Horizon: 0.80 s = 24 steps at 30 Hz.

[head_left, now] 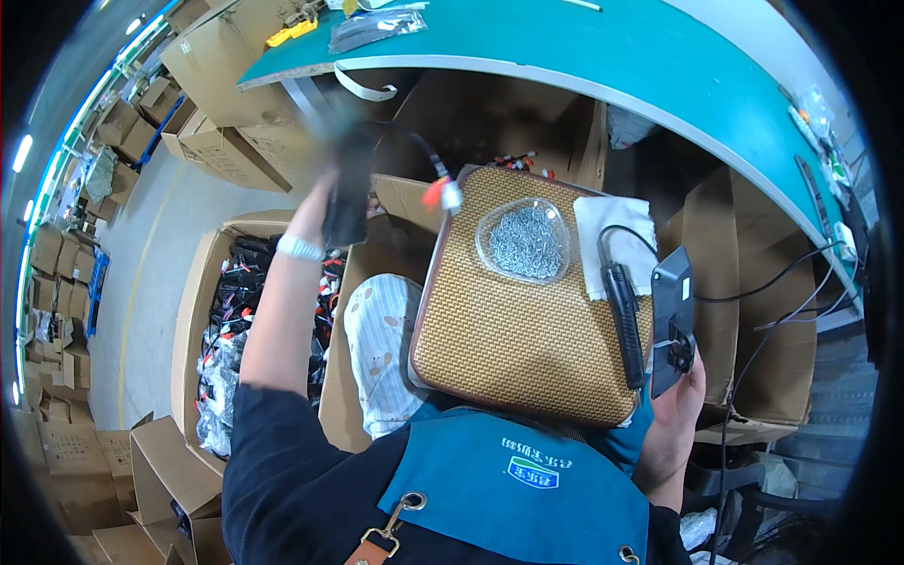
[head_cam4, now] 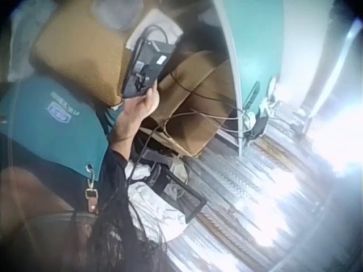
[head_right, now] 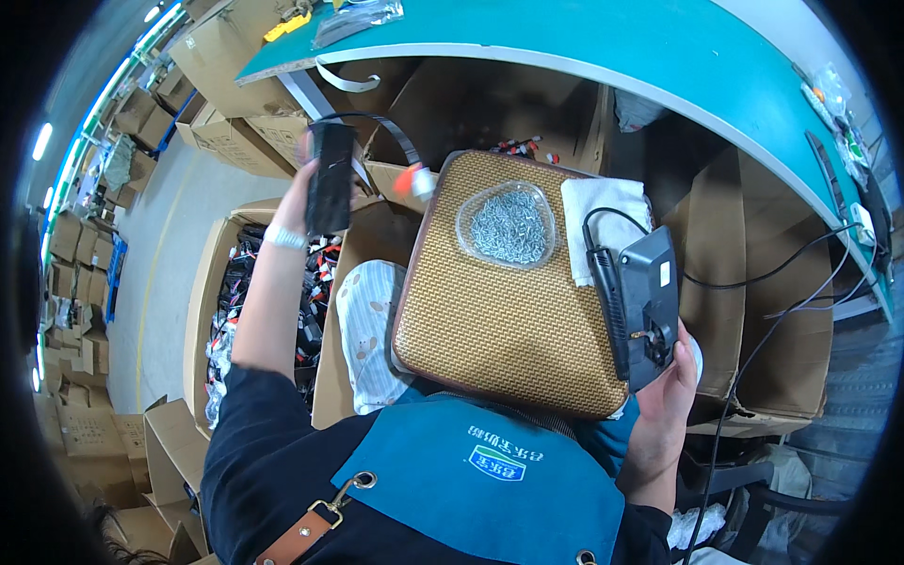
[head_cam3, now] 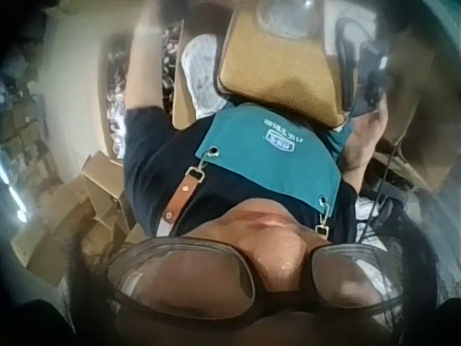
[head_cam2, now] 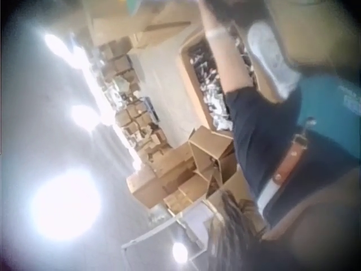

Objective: The person assembles a black plastic electronic housing by securing its plastic parts and a circuit board with screws, using an electric screwdriver.

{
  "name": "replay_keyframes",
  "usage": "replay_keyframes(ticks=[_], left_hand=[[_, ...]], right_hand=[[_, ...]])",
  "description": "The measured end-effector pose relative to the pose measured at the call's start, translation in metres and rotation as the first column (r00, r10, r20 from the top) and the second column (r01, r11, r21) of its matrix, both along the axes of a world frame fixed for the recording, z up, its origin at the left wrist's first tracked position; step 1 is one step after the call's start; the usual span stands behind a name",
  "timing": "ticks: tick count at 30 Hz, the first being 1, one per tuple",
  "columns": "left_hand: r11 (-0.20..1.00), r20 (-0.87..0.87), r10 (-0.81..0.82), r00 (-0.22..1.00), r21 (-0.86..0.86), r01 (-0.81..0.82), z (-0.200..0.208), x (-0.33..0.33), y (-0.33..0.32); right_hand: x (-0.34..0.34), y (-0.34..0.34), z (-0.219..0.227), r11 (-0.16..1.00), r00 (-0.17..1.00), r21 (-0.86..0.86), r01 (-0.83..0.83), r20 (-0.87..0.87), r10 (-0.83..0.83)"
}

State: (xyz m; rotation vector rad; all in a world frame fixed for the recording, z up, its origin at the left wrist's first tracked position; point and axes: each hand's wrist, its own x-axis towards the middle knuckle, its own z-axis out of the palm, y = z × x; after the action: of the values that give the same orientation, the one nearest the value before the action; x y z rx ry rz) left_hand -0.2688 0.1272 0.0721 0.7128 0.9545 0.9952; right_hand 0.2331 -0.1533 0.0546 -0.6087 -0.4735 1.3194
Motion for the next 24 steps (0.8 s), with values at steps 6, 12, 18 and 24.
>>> replay_keyframes(ticks=[6, 12, 18, 24], left_hand=[[0.955, 0.062, 0.168, 0.984, -0.257, -0.147, -0.035, 0.112, 0.110], [0.985, -0.318, -0.002, 0.948, 0.161, 0.056, -0.122, 0.057, 0.187], [0.859, -0.265, 0.283, 0.922, 0.498, -0.121, -0.039, 0.190, 0.056], [0.923, -0.079, -0.143, 0.987, 0.348, 0.162, -0.005, 0.216, -0.051]], right_hand=[[-0.011, -0.015, 0.011, 1.000, 1.000, -0.025, -0.007, -0.028, 0.007], [-0.031, -0.001, 0.008, 0.990, 0.998, -0.140, -0.036, -0.046, 0.030], [-0.046, 0.029, 0.016, 0.988, 0.993, -0.129, 0.086, 0.088, -0.076], [-0.078, 0.083, 0.002, 0.981, 0.952, -0.078, 0.180, 0.266, -0.154]])
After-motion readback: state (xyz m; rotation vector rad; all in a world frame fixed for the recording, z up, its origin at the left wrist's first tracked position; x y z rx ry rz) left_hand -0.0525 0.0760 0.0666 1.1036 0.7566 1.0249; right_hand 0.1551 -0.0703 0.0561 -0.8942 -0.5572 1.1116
